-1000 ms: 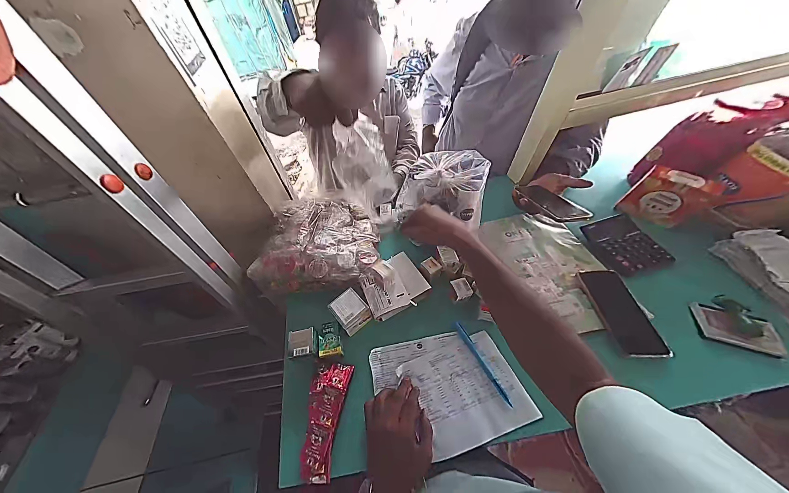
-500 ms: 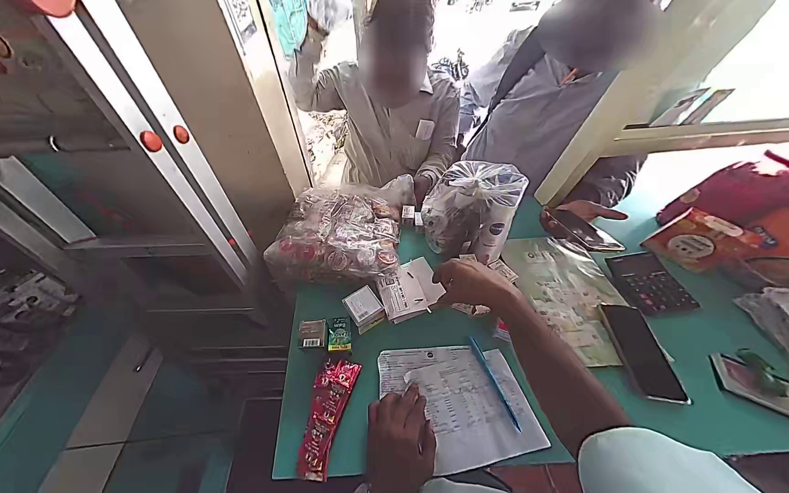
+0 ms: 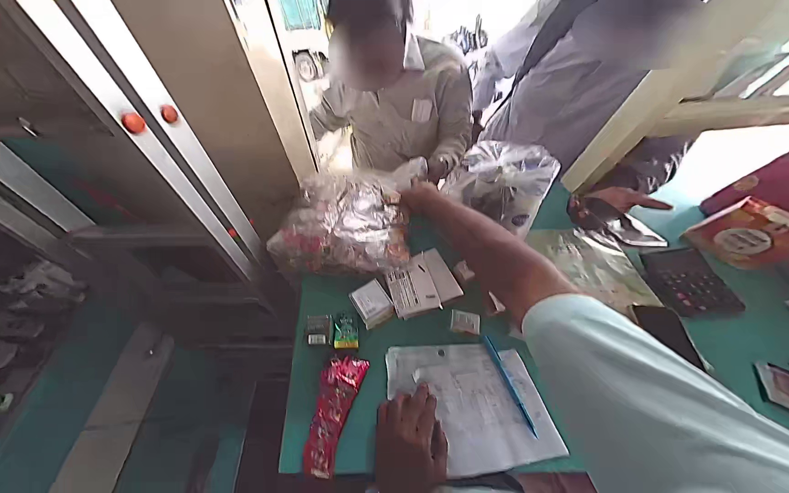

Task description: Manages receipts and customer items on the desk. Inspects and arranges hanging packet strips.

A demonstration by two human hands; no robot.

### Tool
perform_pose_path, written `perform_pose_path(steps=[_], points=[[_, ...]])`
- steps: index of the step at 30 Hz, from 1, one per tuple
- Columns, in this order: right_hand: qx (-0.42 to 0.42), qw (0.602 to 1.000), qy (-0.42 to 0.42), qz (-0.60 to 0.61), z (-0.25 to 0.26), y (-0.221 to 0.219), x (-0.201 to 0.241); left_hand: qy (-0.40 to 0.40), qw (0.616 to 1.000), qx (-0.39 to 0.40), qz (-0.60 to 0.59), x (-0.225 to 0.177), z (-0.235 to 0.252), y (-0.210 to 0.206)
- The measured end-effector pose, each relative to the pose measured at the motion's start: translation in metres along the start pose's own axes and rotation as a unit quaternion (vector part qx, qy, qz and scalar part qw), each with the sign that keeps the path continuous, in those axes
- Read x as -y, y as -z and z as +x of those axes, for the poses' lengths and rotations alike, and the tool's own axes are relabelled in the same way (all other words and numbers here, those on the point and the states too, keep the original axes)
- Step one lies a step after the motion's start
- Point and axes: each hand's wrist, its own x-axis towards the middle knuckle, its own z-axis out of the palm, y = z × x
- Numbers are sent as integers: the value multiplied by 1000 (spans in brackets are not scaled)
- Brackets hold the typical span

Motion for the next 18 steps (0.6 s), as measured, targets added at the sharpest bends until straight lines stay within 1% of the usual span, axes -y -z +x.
perform_pose_path(steps=[1,2,3,4,6,8,9,11,12,13,15,16,18], points=[[-6,997,30,-71,16,-8,-1,-2,1000,-1,-3,0,-3,-1],[-46,987,65,-138,36,-20,-9,-5,1000,-7,-7,0,-5,-4],[-81,976,85,-184,53,-27,-17,-8,1000,-13,-10,0,-4,-7],[-115,969,99,-197,61,-28,-19,-8,1000,-14,-14,0,-4,-9],[-185,960,126,-169,44,-18,-8,-8,1000,-18,-18,1,-2,-10],[-243,948,164,-127,-6,-6,5,-11,1000,-17,-17,3,-2,-10],[-246,945,189,-108,-41,-5,4,-10,1000,-17,-17,2,-2,-10],[-195,951,226,-77,-116,-21,-18,-9,1000,-12,-21,1,-5,-10],[-153,960,218,-87,-144,-34,-33,-11,1000,-9,-22,1,-6,-10],[-117,966,200,-111,-160,-47,-50,-13,1000,-10,-22,2,-5,-10],[-94,973,161,-139,-161,-74,-80,-17,1000,-13,-20,1,-2,-11],[-100,976,148,-126,-156,-87,-92,-18,1000,-11,-18,1,-3,-10],[-136,975,163,-64,-157,-106,-112,-22,1000,-11,-8,1,-4,-9]])
